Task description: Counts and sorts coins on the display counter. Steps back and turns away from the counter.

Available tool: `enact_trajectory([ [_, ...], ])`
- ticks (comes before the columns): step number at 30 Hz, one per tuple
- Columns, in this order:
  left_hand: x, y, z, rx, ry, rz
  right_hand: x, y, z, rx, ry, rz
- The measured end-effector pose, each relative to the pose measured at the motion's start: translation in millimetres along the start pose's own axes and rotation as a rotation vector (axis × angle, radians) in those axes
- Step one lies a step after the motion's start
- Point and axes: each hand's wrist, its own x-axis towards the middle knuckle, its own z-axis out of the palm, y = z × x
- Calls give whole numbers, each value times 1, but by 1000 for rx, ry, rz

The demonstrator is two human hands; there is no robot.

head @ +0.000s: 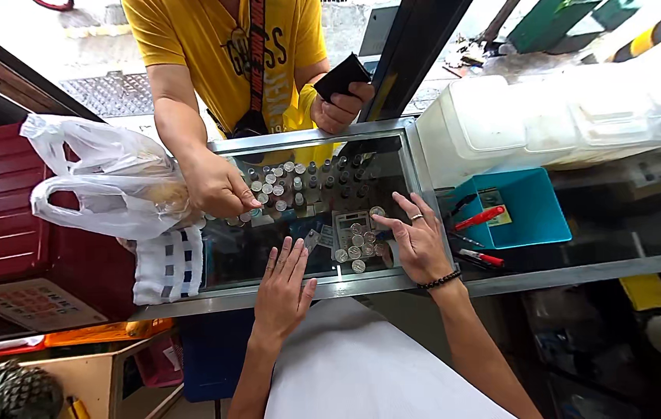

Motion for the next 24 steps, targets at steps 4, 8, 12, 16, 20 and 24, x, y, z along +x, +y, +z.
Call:
enact_trajectory([
  [4,1,0,3,47,31,9,-30,-1,7,40,134,12],
  [8,2,1,7,89,70,10,-41,3,17,19,227,-21],
  [12,2,2,7,109,66,10,-38,4,17,-10,207,-12],
  [16,3,1,7,113,74,10,-37,6,16,-24,189,-39],
  [20,3,1,8,107,79,9,-37,7,14,96,249,-9],
  [24,4,2,7,107,112,12,-37,11,8,310,300,12],
])
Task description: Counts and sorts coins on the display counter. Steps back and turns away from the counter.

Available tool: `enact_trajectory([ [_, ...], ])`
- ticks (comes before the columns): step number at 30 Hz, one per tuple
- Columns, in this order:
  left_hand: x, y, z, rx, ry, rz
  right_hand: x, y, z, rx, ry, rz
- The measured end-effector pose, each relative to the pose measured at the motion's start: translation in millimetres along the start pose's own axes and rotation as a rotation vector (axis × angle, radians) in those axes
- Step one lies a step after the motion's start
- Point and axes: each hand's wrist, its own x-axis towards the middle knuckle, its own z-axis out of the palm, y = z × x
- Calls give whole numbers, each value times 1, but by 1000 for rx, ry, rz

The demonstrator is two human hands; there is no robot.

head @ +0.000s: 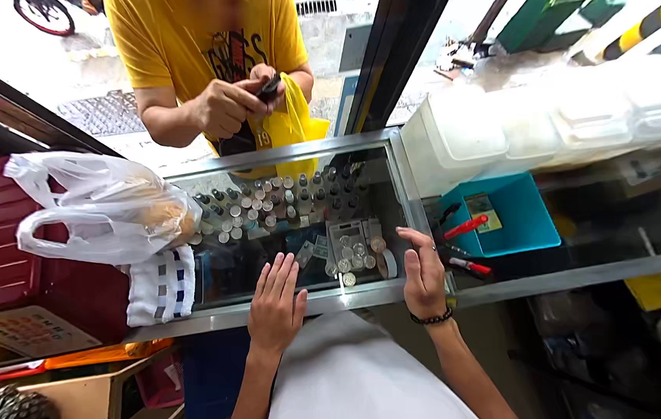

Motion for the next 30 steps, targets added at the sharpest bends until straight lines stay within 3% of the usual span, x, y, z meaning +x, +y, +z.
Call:
enact_trajectory([
  [7,3,2,7,77,106,-9,2,3,0,156,170,49],
  [15,2,5,8,84,99,-31,0,3,-4,-9,64,10],
  [19,6,38,5,10,-9,-139,0,3,-8,-188,-54,30],
  [24,15,87,21,-49,-10,33,3,0,-14,-285,-162,-33],
  [30,1,79,38,138,-7,113,-6,4,-13,-243,-244,-262],
])
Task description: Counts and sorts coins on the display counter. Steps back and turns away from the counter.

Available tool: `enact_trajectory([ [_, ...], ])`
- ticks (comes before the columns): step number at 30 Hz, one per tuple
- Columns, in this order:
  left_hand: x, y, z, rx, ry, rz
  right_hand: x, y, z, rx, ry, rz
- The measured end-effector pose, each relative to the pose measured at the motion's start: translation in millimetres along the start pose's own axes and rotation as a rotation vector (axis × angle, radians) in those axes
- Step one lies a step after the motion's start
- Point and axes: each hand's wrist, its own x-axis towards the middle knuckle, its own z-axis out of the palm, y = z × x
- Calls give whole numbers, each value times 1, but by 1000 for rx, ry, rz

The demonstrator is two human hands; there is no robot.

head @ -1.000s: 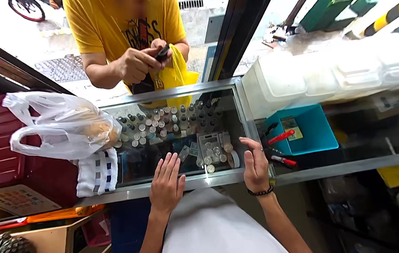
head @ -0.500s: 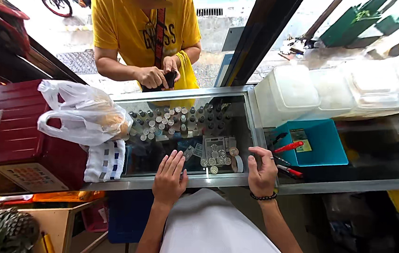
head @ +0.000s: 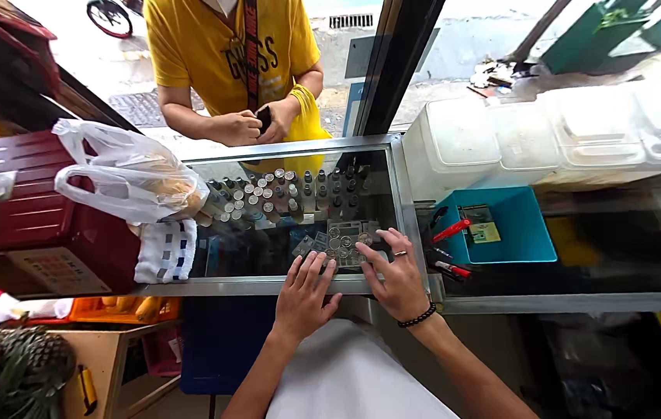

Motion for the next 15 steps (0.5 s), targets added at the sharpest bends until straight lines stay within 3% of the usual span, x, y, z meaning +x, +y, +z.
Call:
enact_trajectory([
  [7,-3,7,12,141,55,-3,-5,-4,15,-140,-66,-35],
  [11,-2,7,6,59,78,2,-25,-3,-8,-152,-129,1],
  [15,-2,8,-5,-70,49,-10,-63,8,-10,-86,-102,-158],
])
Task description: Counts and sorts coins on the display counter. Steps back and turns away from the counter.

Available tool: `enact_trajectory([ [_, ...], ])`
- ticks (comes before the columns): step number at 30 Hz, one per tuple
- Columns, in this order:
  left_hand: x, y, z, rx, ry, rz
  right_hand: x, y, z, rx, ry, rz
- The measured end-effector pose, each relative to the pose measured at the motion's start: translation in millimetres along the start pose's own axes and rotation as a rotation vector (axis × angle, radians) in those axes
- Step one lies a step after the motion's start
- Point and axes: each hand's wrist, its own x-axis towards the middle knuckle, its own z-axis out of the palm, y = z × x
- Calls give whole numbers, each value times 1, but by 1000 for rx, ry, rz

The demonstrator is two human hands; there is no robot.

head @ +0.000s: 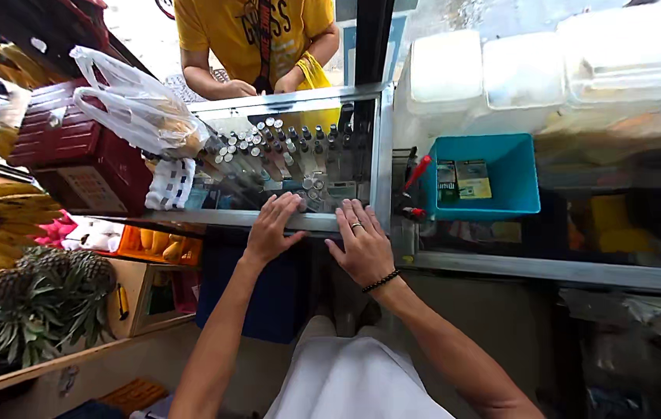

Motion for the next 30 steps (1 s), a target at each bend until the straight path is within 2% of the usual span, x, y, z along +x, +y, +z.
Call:
enact_trajectory([
  [4,3,-3,-11,-84,-73,-8,-9,15,9,189,239,-129],
  [7,4,-1,-17,15,-196,24,-18,11,6,337,417,-134],
  [10,2,1,-4,90,-225,93,-83,-5,10,504,452,-102],
  [12,2,1,-4,93,-184,75,-147,-13,36,655,299,62],
  [13,2,0,-4,105,-161,67,-181,-7,53,719,183,215],
  [15,1,0,-3,131,-136,59,-231,26,77,794,-39,674],
  [16,1,1,-2,133,-136,59,-242,50,82,758,-64,871],
  [17,-1,2,-1,133,-133,59,-247,71,84,694,-35,988],
  [18,-5,4,-3,135,-133,60,-247,86,86,616,32,1026],
  [19,-6,7,-3,137,-121,64,-242,101,90,531,110,991],
  [21,-2,9,4,139,-65,74,-212,138,96,396,161,841],
  [22,-3,10,3,136,-48,70,-196,145,94,369,63,827],
  [24,-5,11,3,124,-32,67,-155,158,91,416,-303,905],
  [25,-4,10,3,107,-26,67,-138,168,96,451,-407,903],
  [26,-5,9,3,87,-18,66,-126,178,115,419,-398,872],
  [28,-3,9,7,59,-15,64,-113,197,165,240,-231,790],
  [29,-3,11,8,44,-19,50,-109,197,162,205,-217,780],
  [30,-3,13,8,35,-22,31,-91,197,115,310,-554,802],
])
